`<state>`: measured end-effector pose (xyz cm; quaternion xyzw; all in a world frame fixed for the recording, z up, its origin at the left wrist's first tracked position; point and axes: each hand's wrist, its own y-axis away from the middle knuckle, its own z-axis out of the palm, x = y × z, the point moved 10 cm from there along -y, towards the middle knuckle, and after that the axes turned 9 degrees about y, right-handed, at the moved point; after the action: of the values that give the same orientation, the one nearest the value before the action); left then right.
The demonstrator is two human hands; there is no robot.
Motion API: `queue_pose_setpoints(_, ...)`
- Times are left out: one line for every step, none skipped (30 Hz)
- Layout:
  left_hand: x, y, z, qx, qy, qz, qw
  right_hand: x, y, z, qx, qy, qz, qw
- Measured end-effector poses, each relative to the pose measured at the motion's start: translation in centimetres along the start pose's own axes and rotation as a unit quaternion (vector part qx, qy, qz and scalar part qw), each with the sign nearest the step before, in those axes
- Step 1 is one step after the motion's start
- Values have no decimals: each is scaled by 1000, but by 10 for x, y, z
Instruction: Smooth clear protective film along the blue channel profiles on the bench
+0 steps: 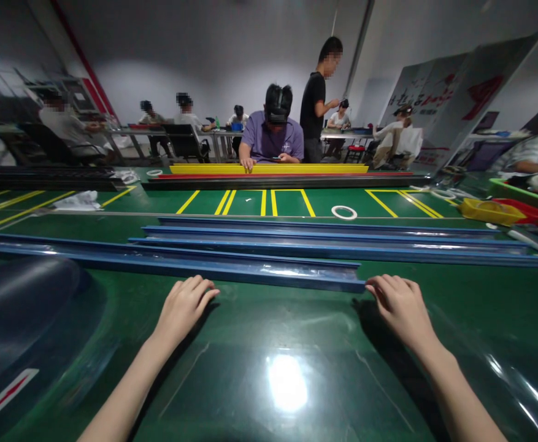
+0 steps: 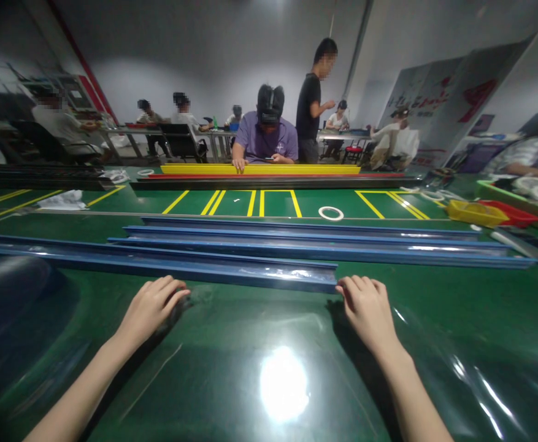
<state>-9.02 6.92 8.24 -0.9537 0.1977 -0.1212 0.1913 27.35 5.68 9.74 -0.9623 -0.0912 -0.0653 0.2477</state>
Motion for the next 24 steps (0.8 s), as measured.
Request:
queue_pose_setpoints(-3, -2, -4, 10, -6, -1, 1000, -1, -2, -2, 17, 15, -8, 1000)
queue_pose_setpoints(-6, -5, -8, 20, -13, -3, 1000, -2, -4, -2, 28, 27, -14, 999)
queue_pose_setpoints(-9, -9, -12, 29, -21, -4, 999, -3, -8, -2, 33, 36, -18, 999)
queue_pose_setpoints(-13, -13, -16, 38, -29, -7, 999, -3, -12, 0, 34, 42, -22, 998)
queue_pose_setpoints(-16, -17, -19, 42, -36, -11, 998, -4, -17, 2, 31, 47, -26, 998)
queue_pose_setpoints(-19, -22, -23, 44, -42, -17, 998, -5, -23, 5, 26, 52, -29, 998)
queue_pose_setpoints(-23, -28, -26, 42, -47, -26, 998, -6, -29, 8, 19, 59, -32, 998)
queue_pose_setpoints(-26, -34, -29, 38, -52, -37, 997, -7, -35, 11, 10, 65, -34, 997)
queue_pose_setpoints(-29, -40, -31, 32, -59, -50, 996, -8, -42, 15, 2, 69, -34, 997)
queue_pose_setpoints(-32, -47, -34, 25, -68, -65, 995, -9, -49, 18, -7, 73, -32, 997)
queue_pose_setpoints(-34, -53, -37, 19, -76, -78, 994, -9, -55, 22, -17, 76, -27, 997)
queue_pose_setpoints(-37, -59, -40, 15, -82, -92, 992, -10, -61, 25, -26, 79, -20, 996)
queue_pose_setpoints(-39, -64, -44, 13, -88, -108, 990, -10, -67, 29, -35, 81, -14, 996)
queue_pose_setpoints(-41, -69, -46, 13, -91, -123, 988, -11, -71, 33, -42, 83, -9, 996)
queue_pose_setpoints(-44, -72, -48, 14, -94, -137, 986, -13, -75, 37, -48, 83, -8, 995)
queue_pose_setpoints(-46, -75, -49, 17, -96, -149, 984, -16, -79, 41, -54, 82, -9, 995)
queue_pose_setpoints(-48, -77, -49, 22, -100, -158, 982, -19, -81, 46, -61, 78, -12, 995)
queue_pose_setpoints(-49, -78, -49, 30, -106, -164, 980, -22, -82, 51, -70, 72, -16, 995)
queue_pose_setpoints(-49, -79, -48, 40, -115, -169, 978, -26, -83, 57, -79, 62, -21, 995)
queue_pose_setpoints(-49, -79, -48, 52, -124, -171, 976, -30, -83, 62, -88, 50, -26, 995)
queue_pose_setpoints(-48, -79, -47, 65, -132, -169, 975, -34, -84, 66, -94, 37, -28, 994)
queue_pose_setpoints(-46, -80, -45, 75, -137, -164, 974, -37, -84, 69, -98, 23, -29, 994)
queue_pose_setpoints(-42, -81, -42, 81, -137, -154, 975, -39, -84, 72, -99, 10, -28, 995)
queue_pose_setpoints(-38, -83, -38, 80, -133, -141, 978, -42, -85, 73, -97, -4, -27, 995)
